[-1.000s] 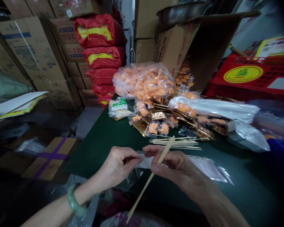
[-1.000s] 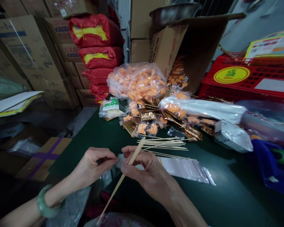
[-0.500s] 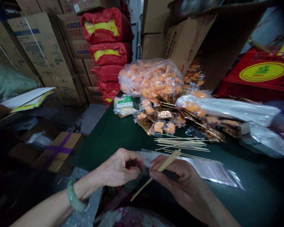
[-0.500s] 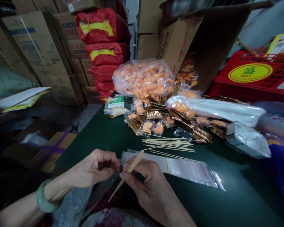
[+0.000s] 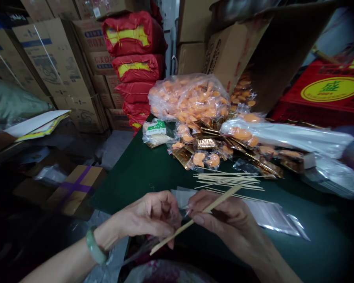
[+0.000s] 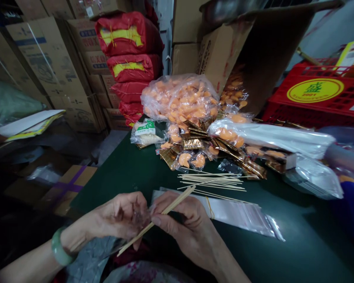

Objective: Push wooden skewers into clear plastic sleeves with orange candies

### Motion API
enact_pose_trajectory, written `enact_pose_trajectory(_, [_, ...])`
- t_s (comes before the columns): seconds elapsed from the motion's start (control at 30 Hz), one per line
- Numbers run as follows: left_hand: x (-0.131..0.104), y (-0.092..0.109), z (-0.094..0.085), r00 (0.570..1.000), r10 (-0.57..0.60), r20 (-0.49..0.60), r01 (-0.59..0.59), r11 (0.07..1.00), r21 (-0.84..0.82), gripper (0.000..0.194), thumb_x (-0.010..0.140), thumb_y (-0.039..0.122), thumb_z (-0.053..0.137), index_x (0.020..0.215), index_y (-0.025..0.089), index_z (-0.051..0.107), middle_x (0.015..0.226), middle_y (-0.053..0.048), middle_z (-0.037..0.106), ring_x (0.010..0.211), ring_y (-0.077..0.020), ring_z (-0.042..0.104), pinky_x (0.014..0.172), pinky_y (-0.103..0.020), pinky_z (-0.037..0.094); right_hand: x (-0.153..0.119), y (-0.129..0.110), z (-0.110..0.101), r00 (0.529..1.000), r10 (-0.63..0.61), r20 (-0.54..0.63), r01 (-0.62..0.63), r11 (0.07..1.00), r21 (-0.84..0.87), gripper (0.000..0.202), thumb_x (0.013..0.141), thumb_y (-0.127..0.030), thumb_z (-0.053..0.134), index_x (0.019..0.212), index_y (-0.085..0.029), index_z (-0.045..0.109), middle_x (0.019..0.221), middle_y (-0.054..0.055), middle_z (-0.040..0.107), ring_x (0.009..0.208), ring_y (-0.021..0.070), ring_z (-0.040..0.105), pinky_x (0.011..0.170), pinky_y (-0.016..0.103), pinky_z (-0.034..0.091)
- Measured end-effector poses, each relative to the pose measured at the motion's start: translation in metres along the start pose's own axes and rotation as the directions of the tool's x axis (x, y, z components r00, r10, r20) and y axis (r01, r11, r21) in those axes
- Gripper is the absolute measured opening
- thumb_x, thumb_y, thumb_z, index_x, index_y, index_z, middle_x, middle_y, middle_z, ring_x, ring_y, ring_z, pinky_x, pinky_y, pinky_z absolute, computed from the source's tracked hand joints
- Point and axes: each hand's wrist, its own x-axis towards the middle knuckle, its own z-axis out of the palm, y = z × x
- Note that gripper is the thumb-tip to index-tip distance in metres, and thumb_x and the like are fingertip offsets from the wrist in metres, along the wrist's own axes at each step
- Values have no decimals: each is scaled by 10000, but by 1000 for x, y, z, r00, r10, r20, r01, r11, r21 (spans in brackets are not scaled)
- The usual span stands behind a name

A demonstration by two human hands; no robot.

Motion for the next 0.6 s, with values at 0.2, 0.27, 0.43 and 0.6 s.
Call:
enact_pose_trajectory(0.2, [0,21,0,968,131,-215,7,840,542,116,776,226,562,817,122,528,643,19,495,537,-64,433,491,-165,327,-3,6,-10,997,35,-70,-33,999,26,78,744,-202,619,676,-218,653,774,29,628,732,151,577,651,265,463])
enact_pose_trajectory(0.27, [4,23,-4,939,288,-189,-30,614,789,97,832,188,473,860,131,545,716,-8,513,619,-91,465,555,-192,365,-8,11,-17,982,85,-170,-85,996,6,98,715,-257,650,630,-209,652,878,48,611,822,178,567,687,280,466])
enact_pose_trajectory(0.43, [26,-7,-28,944,315,93,-38,-175,984,286,853,58,314,992,126,555,949,-124,540,860,-205,479,721,-328,405,-32,24,-45,840,265,-473,-247,964,102,210,620,-382,712,581,-185,654,694,48,591,619,151,553,501,245,468])
enact_pose_trajectory(0.6, [36,-35,-33,961,275,35,83,-409,909,270,815,58,376,1008,130,551,1159,-157,468,1058,-292,386,814,-437,366,-49,44,-58,625,428,-653,-284,904,320,257,549,-370,762,620,-152,648,562,41,612,503,158,582,402,238,469])
